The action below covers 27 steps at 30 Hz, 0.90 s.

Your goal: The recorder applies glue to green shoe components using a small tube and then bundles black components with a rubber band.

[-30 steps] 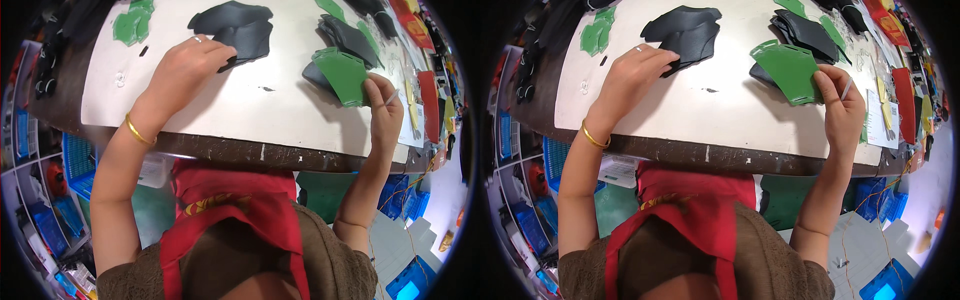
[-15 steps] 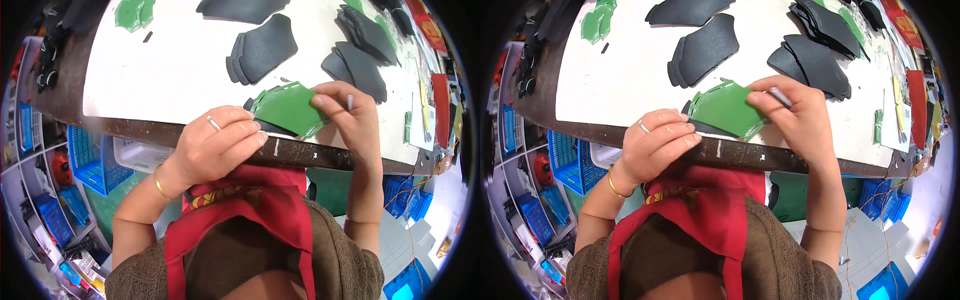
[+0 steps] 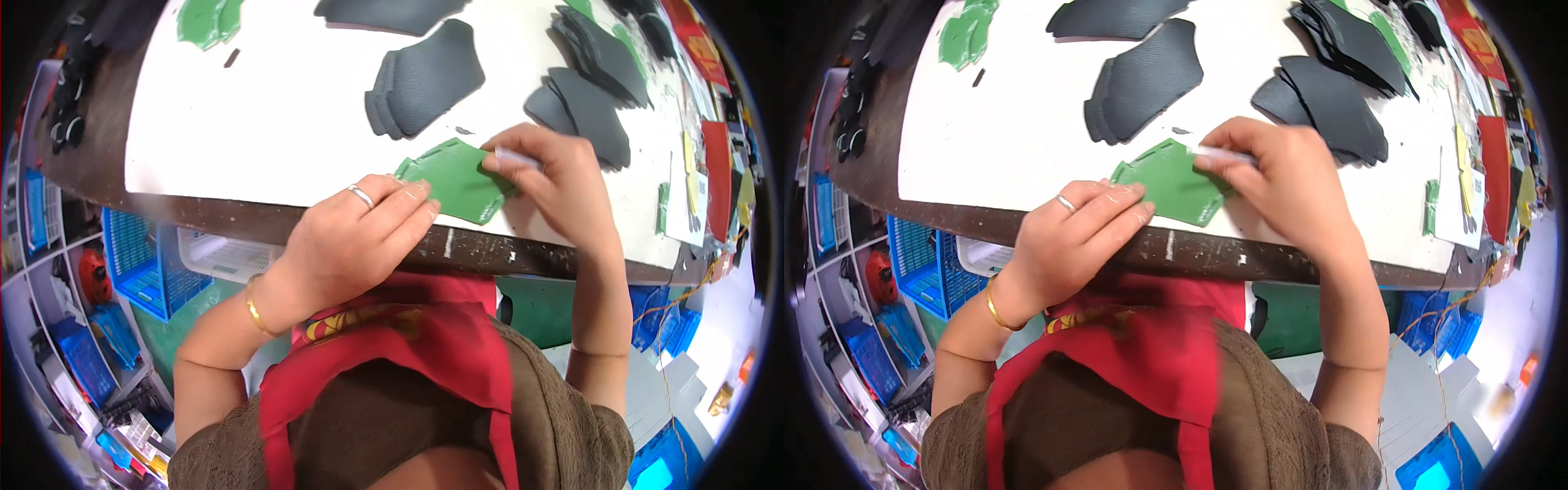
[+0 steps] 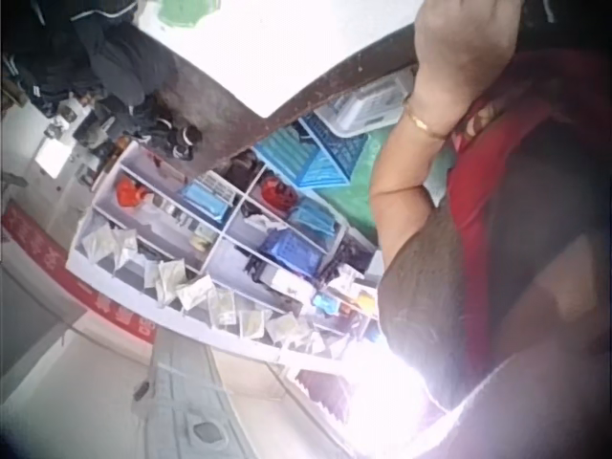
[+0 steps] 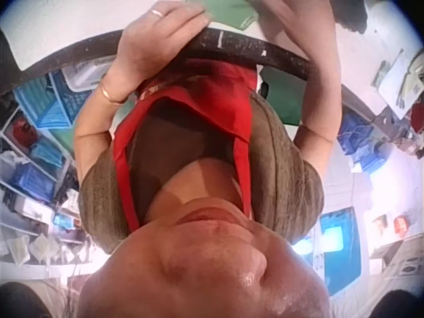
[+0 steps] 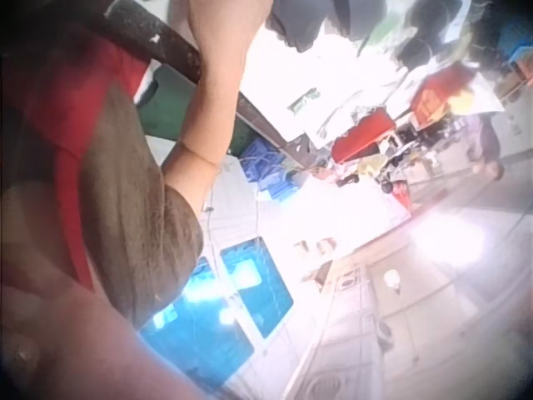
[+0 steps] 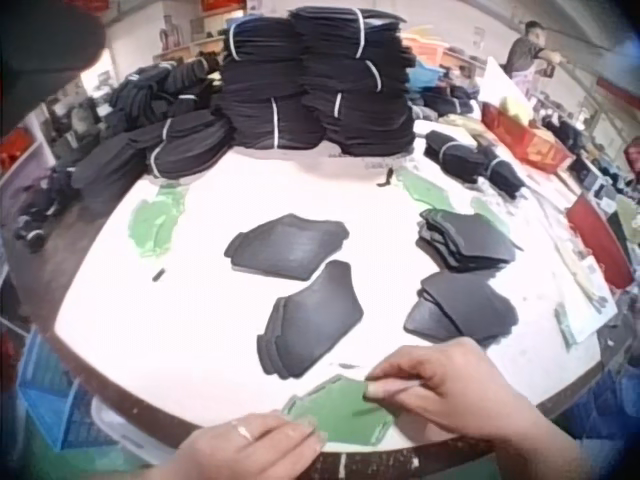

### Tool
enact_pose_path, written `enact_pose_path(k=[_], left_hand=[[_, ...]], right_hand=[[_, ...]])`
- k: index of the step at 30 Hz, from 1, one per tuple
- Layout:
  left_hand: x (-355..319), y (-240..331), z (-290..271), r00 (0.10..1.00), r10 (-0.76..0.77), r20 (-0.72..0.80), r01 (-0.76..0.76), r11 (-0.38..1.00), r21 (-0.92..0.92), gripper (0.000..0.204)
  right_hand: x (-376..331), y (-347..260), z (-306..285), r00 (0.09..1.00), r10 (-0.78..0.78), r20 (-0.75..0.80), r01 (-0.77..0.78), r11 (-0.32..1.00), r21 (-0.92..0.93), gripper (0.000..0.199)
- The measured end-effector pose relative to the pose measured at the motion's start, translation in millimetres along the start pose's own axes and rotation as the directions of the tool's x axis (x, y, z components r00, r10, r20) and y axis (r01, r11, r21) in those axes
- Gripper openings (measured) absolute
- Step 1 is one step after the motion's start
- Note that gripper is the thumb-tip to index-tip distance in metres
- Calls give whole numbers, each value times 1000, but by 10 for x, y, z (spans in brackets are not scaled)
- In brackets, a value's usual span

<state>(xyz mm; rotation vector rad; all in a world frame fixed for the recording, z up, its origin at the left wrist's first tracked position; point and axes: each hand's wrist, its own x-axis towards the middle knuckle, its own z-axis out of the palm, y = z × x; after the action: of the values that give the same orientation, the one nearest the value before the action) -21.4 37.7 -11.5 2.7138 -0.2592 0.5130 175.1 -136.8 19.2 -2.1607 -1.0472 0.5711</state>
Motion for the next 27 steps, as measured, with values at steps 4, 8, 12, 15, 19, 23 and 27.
enact_pose_path(k=[4, 8, 12, 15, 19, 23, 27], left_hand=[[61, 16, -74, 995, 11, 96, -19, 996, 82, 30], [118, 63, -65, 994, 16, 110, -30, 991, 128, 35], [172, 127, -101, 985, 45, 167, -73, 983, 170, 37], [176, 171, -33, 985, 124, 119, -148, 963, 224, 37], [149, 317, 84, 989, 123, 85, -144, 941, 305, 36], [121, 382, 164, 995, 95, -15, -88, 963, 255, 38], [76, 368, 177, 996, 92, -19, -85, 968, 237, 40]], right_hand=[[25, 32, -223, 985, 109, 136, -116, 992, 42, 16], [-107, 76, -154, 997, 68, 46, -72, 993, 94, 17], [-104, 105, -136, 991, -83, -109, 68, 988, -139, 17], [-81, 135, -259, 895, -306, -326, 164, 902, -399, 15], [-50, -73, -283, 865, -455, -213, 361, 858, -366, 22], [62, -287, 138, 967, -253, -13, 252, 955, 158, 27], [254, -506, 231, 862, -441, 249, 471, 879, -74, 21]])
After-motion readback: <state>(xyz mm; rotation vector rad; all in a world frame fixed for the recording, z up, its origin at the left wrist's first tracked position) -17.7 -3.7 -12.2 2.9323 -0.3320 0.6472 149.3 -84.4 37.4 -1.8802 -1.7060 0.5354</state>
